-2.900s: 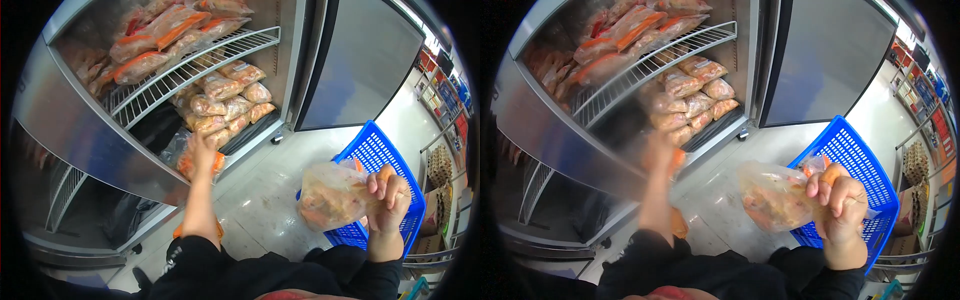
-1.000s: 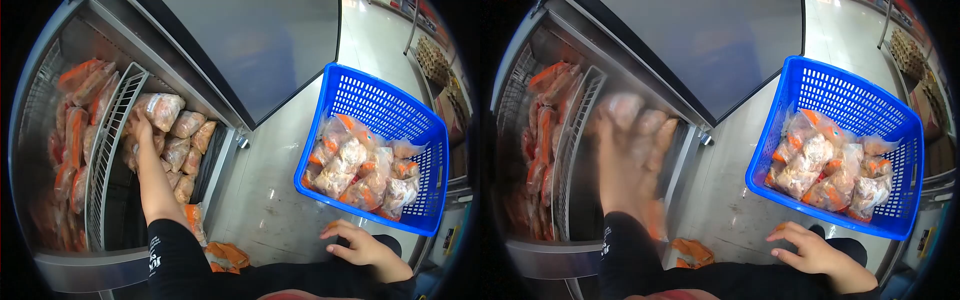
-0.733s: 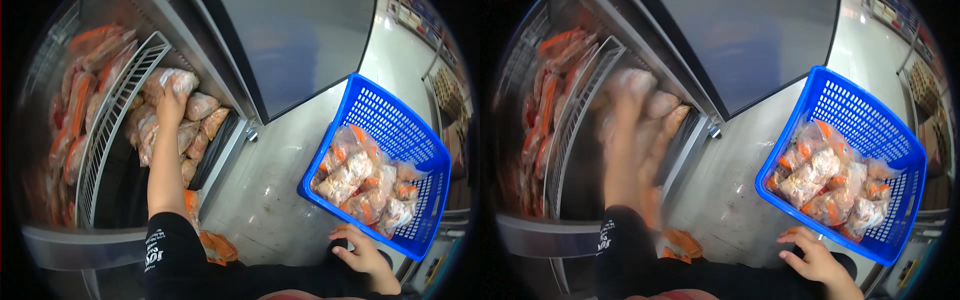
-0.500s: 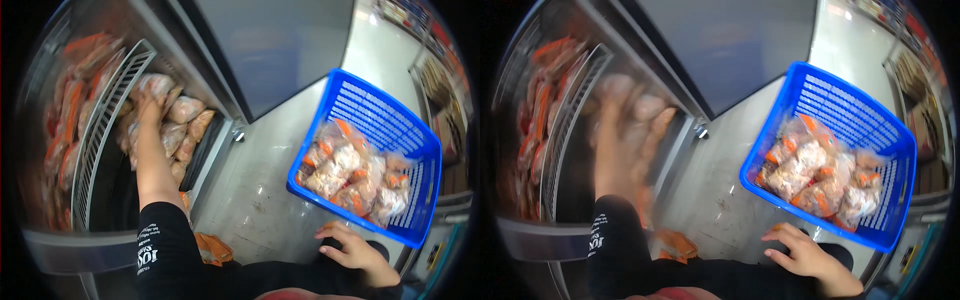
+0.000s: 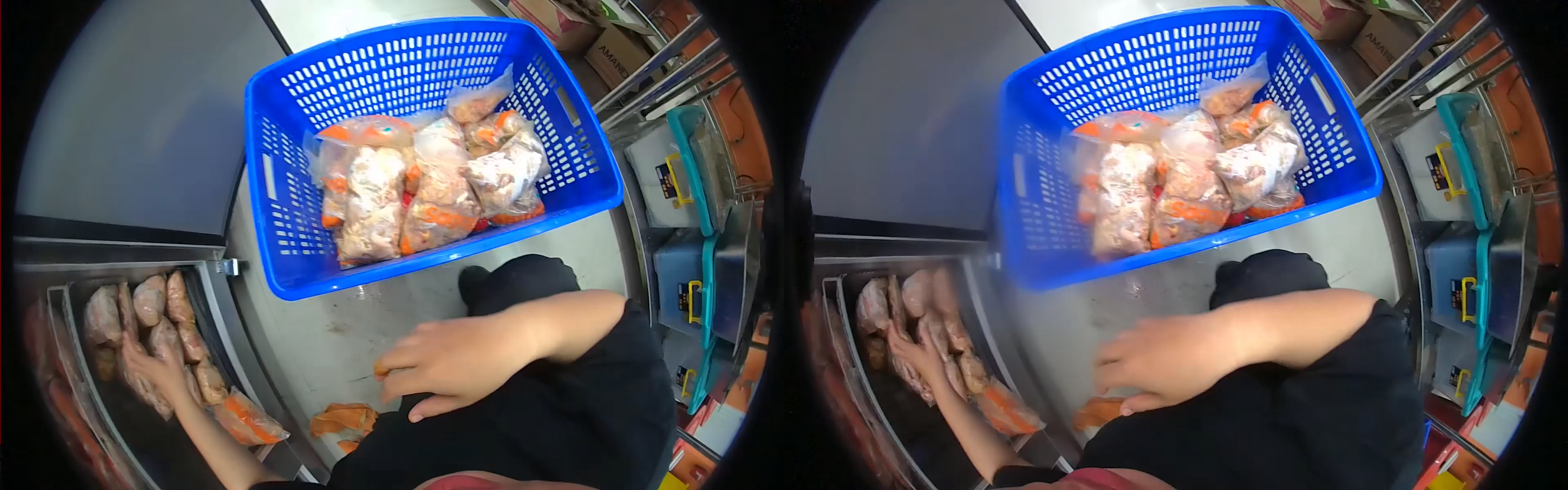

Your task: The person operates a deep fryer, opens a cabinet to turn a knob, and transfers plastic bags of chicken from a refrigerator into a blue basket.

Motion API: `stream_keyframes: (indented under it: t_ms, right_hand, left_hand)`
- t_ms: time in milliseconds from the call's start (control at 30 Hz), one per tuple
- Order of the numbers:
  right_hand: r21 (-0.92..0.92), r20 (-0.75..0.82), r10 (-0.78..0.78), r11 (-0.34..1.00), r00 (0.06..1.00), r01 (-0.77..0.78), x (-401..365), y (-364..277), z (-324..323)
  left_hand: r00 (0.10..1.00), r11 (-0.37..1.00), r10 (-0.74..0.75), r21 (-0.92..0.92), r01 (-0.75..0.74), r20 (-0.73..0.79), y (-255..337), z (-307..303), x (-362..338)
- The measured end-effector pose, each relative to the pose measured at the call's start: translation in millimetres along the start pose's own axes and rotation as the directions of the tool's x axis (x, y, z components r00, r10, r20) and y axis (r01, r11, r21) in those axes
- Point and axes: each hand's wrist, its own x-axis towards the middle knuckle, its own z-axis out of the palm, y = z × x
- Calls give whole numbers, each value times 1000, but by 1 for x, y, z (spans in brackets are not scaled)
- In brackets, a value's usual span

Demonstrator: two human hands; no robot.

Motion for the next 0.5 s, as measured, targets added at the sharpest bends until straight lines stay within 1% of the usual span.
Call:
stream_keyframes:
  t_ms: [33, 67, 100, 133, 167, 200, 233, 267, 300, 333, 400, 433, 467, 500]
  right_hand:
    - [-17, 31, -21, 1000, 999, 22, -7, 3, -15]
    - [-34, 56, -39, 999, 998, 41, -15, 9, -33]
    - [-32, -14, -4, 999, 1000, 3, -28, 20, -55]
    - [-42, -50, 19, 999, 999, -21, -38, 20, -55]
    - [-86, -124, 80, 992, 989, -91, -49, 27, -73]
    - [-185, -242, 221, 945, 945, -268, -67, 48, -108]
    - [-295, -384, 387, 809, 838, -509, -89, 75, -154]
    - [-381, -493, 530, 581, 690, -719, -112, 108, -194]
    - [-439, -511, 652, 363, 560, -822, -132, 142, -212]
    - [-449, -465, 749, 260, 472, -855, -145, 169, -217]
    - [-281, -314, 909, 186, 273, -942, -160, 206, -207]
    - [-264, -373, 872, 227, 316, -937, -170, 217, -209]
    - [-351, -455, 864, 50, 217, -935, -185, 232, -220]
    - [-418, -541, 831, -131, 131, -899, -200, 244, -227]
  left_hand:
    - [995, 992, 87, -92, -83, 41, 29, -5, -15]
    - [992, 976, 70, -212, -47, 103, 63, -8, -33]
    - [982, 944, 68, -330, -7, 175, 87, -9, -46]
    - [980, 928, 73, -374, 2, 185, 101, -4, -54]
    - [961, 876, 104, -481, 32, 255, 138, -10, -56]
    - [949, 863, 136, -504, 28, 285, 159, -10, -52]
    - [934, 850, 174, -527, 17, 311, 179, -7, -44]
    - [940, 856, 189, -517, -14, 286, 200, -3, -35]
    - [937, 852, 188, -524, -6, 295, 217, 4, -26]
    - [936, 847, 188, -531, -1, 297, 232, 12, -17]
    - [939, 840, 168, -541, 23, 300, 258, 29, -2]
    - [941, 838, 148, -544, 44, 304, 268, 38, 1]
    - [931, 878, 124, -475, 59, 344, 279, 44, 2]
    - [928, 879, 111, -471, 75, 355, 280, 47, 3]
